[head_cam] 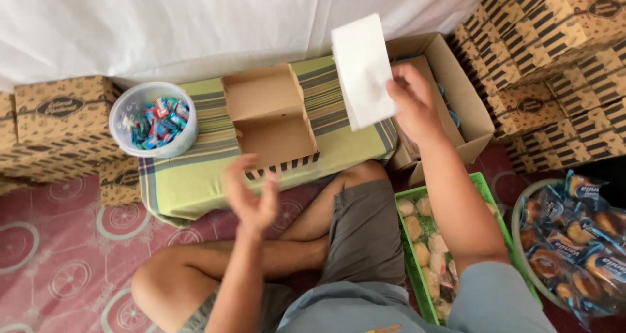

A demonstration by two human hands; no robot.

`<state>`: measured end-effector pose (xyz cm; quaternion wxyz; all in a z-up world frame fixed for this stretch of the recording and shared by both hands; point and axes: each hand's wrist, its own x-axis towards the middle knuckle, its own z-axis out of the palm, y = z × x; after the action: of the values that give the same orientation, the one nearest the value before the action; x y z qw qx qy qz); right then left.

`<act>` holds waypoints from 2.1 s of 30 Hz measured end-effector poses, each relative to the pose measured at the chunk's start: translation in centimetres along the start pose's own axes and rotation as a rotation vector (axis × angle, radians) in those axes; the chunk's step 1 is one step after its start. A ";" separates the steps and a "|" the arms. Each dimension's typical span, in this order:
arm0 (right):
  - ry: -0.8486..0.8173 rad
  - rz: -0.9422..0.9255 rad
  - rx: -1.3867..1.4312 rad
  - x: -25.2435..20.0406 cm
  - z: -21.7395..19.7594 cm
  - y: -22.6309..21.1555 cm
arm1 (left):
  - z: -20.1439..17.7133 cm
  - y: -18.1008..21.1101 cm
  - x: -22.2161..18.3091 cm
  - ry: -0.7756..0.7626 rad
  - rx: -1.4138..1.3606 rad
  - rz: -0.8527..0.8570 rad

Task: Assembling cardboard snack boxes by folding them and filling them with paper liners and snack packets.

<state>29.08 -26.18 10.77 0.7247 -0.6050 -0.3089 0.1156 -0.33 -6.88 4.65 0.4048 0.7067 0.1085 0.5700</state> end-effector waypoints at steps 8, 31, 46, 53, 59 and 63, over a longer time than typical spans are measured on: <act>-0.118 0.210 0.519 -8.9 1.4 -0.7 | 6.2 3.5 -3.4 -0.379 -1.132 -0.683; 0.120 0.174 0.490 -23.4 4.6 -2.5 | -2.0 7.6 -9.8 -0.137 -0.986 -1.033; 0.051 0.124 0.530 -27.7 6.2 -3.5 | -4.5 10.4 -12.7 -0.095 -1.082 -0.973; 0.013 0.071 0.320 -29.3 7.1 -1.6 | -3.5 12.0 -12.1 -0.057 -1.138 -1.164; -0.024 0.052 -0.079 -30.1 8.4 -3.6 | -2.4 7.8 -16.7 -0.217 -1.227 -0.858; -0.054 -0.006 -0.160 -30.3 8.6 -4.0 | -2.6 14.6 -12.3 -0.103 -0.949 -0.957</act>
<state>-0.49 -36.63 5.88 0.6657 -0.6569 -0.3382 0.1045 -11.20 -22.72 6.00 0.8838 0.3526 0.1279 0.2795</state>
